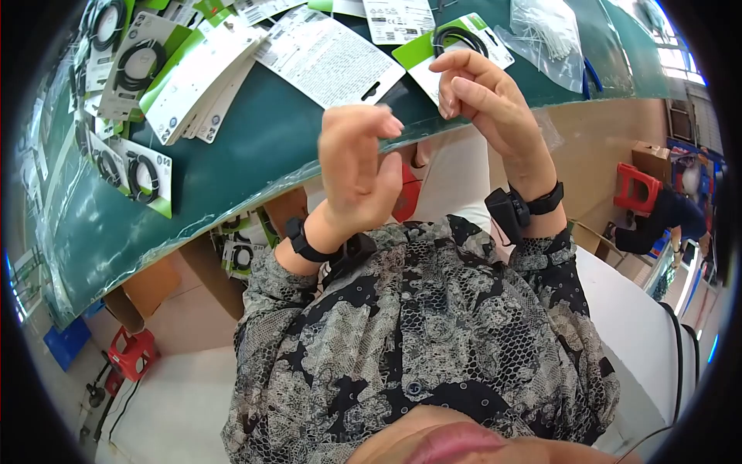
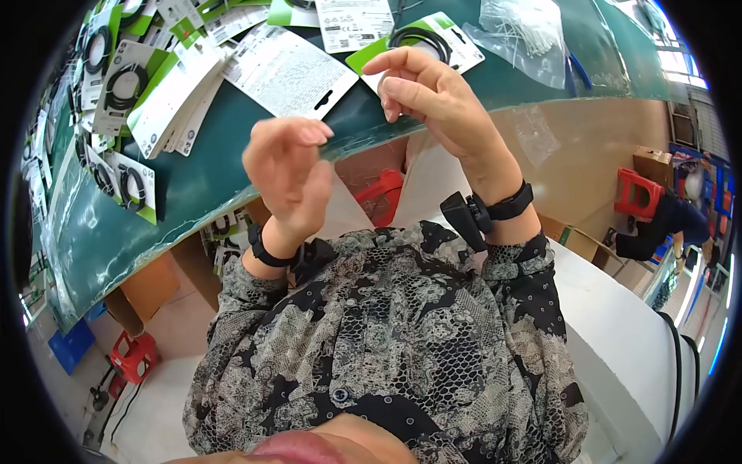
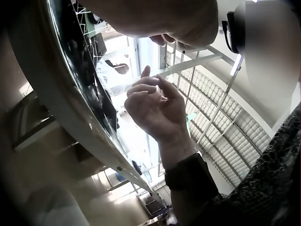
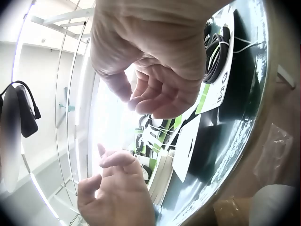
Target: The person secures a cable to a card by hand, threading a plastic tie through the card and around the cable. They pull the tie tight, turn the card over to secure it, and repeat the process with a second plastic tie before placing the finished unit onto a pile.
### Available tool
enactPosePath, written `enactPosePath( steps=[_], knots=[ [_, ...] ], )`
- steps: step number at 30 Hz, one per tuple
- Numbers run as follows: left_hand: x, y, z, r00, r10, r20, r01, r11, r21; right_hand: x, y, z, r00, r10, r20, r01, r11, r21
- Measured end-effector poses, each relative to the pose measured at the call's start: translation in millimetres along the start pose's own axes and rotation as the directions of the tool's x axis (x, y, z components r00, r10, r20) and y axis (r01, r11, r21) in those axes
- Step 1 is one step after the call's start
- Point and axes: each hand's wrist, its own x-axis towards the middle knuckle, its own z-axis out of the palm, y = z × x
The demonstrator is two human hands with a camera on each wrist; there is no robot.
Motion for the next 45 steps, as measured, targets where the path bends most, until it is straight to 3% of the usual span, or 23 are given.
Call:
enactPosePath(
  steps=[1,2,3,4,7,16,19,23,27,32,35,39,43,45],
  knots=[
    [2.1,4.9,0.6,0.98,-0.196,-0.042,0.17,0.924,-0.344,1.8,-1.2,3.8,1.0,-0.01,0.012,0.01,1.0,0.0],
    [5.3,11.3,1.8,0.922,-0.387,-0.01,0.289,0.706,-0.646,2.4,-1.6,7.7,1.0,-0.022,0.022,0.022,1.0,0.002],
    [6.7,16.6,1.0,0.833,-0.545,0.088,0.34,0.381,-0.86,1.7,-1.9,11.2,0.999,-0.029,0.027,0.029,1.0,0.011],
    [6.2,17.9,-1.6,0.836,-0.542,0.088,0.344,0.392,-0.853,0.6,-2.3,13.8,0.999,-0.036,0.034,0.035,0.999,0.028],
    [3.7,15.7,-5.0,0.843,-0.494,0.212,0.318,0.141,-0.937,-8.0,-3.0,17.9,0.997,-0.065,0.044,0.062,0.996,0.061],
    [-13.5,48.7,13.7,0.858,-0.443,0.261,0.337,0.101,-0.936,-53.1,-3.7,17.9,0.99,-0.11,0.084,0.102,0.991,0.092],
    [-19.2,62.8,22.7,0.817,-0.475,0.325,0.326,-0.084,-0.942,-71.0,-4.6,14.0,0.984,-0.143,0.103,0.132,0.986,0.105],
    [-25.2,86.3,38.9,0.805,-0.487,0.338,0.283,-0.186,-0.941,-92.8,-5.4,6.5,0.976,-0.158,0.153,0.141,0.983,0.117],
    [-33.1,103.5,55.0,0.753,-0.561,0.343,0.275,-0.204,-0.939,-111.0,-3.0,-1.3,0.965,-0.182,0.191,0.159,0.978,0.133],
    [-41.8,117.5,70.5,0.77,-0.498,0.4,0.374,-0.155,-0.914,-133.9,1.6,-11.8,0.969,-0.207,0.135,0.186,0.97,0.155],
    [-47.0,129.1,70.6,0.761,-0.509,0.402,0.457,-0.02,-0.889,-146.6,5.4,-18.0,0.964,-0.201,0.174,0.171,0.97,0.172],
    [-50.4,143.1,62.1,0.773,-0.533,0.344,0.475,0.128,-0.871,-138.5,13.0,-39.0,0.97,-0.231,0.079,0.205,0.947,0.246],
    [-58.0,152.3,54.8,0.801,-0.517,0.302,0.434,0.154,-0.888,-105.9,23.1,-58.1,0.977,-0.197,-0.08,0.207,0.966,0.157],
    [-60.8,157.0,50.9,0.804,-0.522,0.284,0.428,0.177,-0.886,-76.4,31.7,-60.7,0.955,-0.23,-0.186,0.221,0.973,-0.069]
  ],
)
